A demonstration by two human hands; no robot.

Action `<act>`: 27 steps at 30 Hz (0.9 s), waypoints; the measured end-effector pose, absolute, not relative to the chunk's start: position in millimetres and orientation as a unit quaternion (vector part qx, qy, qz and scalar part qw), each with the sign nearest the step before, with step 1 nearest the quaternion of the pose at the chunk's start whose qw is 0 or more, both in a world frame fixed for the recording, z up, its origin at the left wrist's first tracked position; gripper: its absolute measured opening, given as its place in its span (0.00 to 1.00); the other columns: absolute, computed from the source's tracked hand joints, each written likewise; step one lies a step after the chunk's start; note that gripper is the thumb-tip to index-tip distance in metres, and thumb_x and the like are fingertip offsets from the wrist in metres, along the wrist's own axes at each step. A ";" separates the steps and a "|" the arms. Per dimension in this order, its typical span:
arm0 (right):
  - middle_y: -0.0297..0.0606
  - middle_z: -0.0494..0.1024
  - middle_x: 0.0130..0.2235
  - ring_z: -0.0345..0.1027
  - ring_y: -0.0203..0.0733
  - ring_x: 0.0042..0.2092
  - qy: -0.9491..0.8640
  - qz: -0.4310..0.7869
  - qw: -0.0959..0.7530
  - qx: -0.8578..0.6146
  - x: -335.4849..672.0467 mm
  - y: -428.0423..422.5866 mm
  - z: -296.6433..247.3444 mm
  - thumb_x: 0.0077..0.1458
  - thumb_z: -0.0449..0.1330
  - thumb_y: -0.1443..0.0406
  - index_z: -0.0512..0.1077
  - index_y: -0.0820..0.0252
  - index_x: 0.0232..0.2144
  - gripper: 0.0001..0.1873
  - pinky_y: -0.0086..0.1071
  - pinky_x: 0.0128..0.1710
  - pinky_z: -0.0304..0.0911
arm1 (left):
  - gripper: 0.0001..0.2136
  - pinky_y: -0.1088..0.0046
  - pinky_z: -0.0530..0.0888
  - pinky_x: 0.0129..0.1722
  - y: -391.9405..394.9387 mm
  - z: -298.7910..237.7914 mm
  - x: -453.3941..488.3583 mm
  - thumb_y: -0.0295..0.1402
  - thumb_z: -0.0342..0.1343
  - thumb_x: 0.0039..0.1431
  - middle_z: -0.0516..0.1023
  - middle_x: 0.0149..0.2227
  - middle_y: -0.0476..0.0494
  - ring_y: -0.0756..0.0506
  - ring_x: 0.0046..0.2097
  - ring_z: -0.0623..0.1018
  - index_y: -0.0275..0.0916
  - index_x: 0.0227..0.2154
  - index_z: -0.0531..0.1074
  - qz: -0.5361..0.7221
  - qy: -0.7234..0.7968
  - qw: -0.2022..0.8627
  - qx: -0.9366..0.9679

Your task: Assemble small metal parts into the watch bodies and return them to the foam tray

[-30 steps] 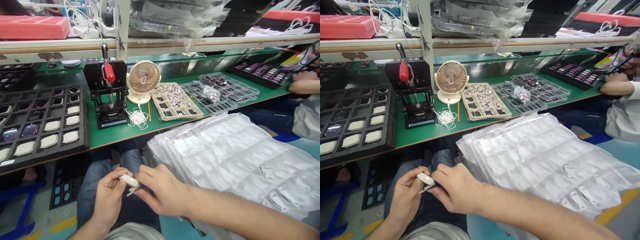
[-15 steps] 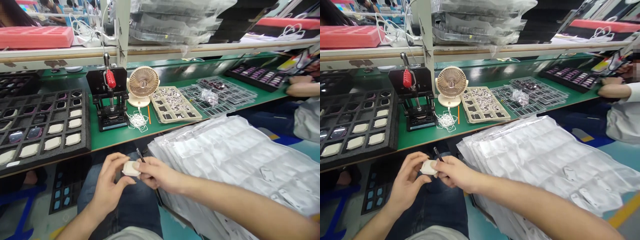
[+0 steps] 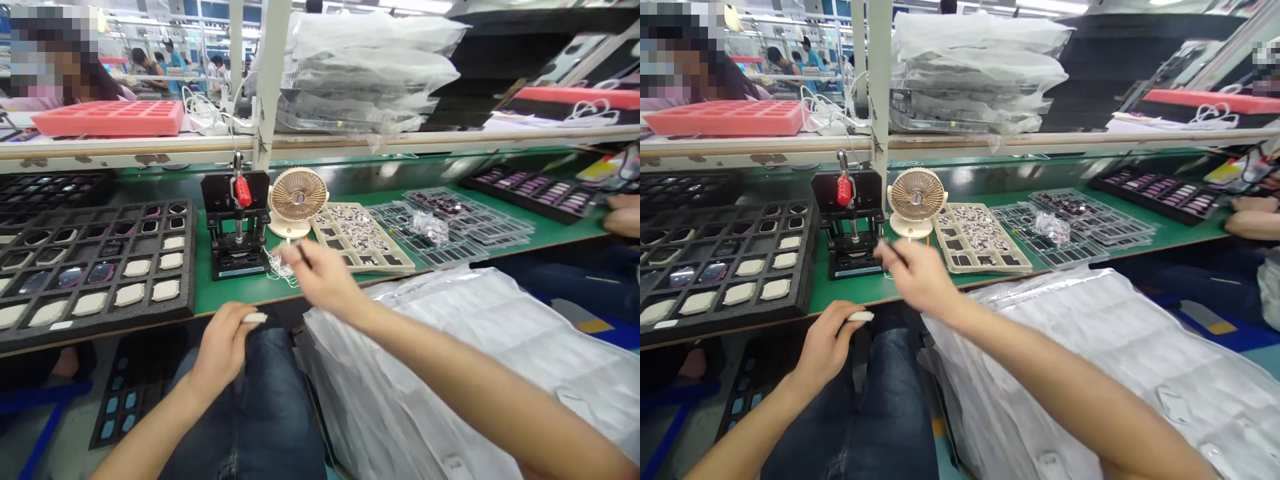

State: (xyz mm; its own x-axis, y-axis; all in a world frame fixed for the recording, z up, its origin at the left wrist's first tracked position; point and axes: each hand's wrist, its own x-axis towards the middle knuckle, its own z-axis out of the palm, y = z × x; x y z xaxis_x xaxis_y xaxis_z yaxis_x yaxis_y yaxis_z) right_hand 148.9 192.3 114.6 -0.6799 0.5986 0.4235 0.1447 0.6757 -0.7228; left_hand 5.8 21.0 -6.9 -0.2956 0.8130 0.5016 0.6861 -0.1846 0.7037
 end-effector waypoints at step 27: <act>0.46 0.80 0.59 0.81 0.49 0.44 -0.985 -0.038 0.127 -0.111 57.5 249.1 24.8 0.69 0.56 0.66 0.74 0.56 0.60 0.19 0.34 0.35 0.70 | 0.10 0.53 0.77 0.53 83.3 -45.0 -31.8 0.26 0.58 0.69 0.84 0.45 0.40 0.38 0.49 0.79 0.42 0.49 0.78 0.499 0.683 -0.081 0.527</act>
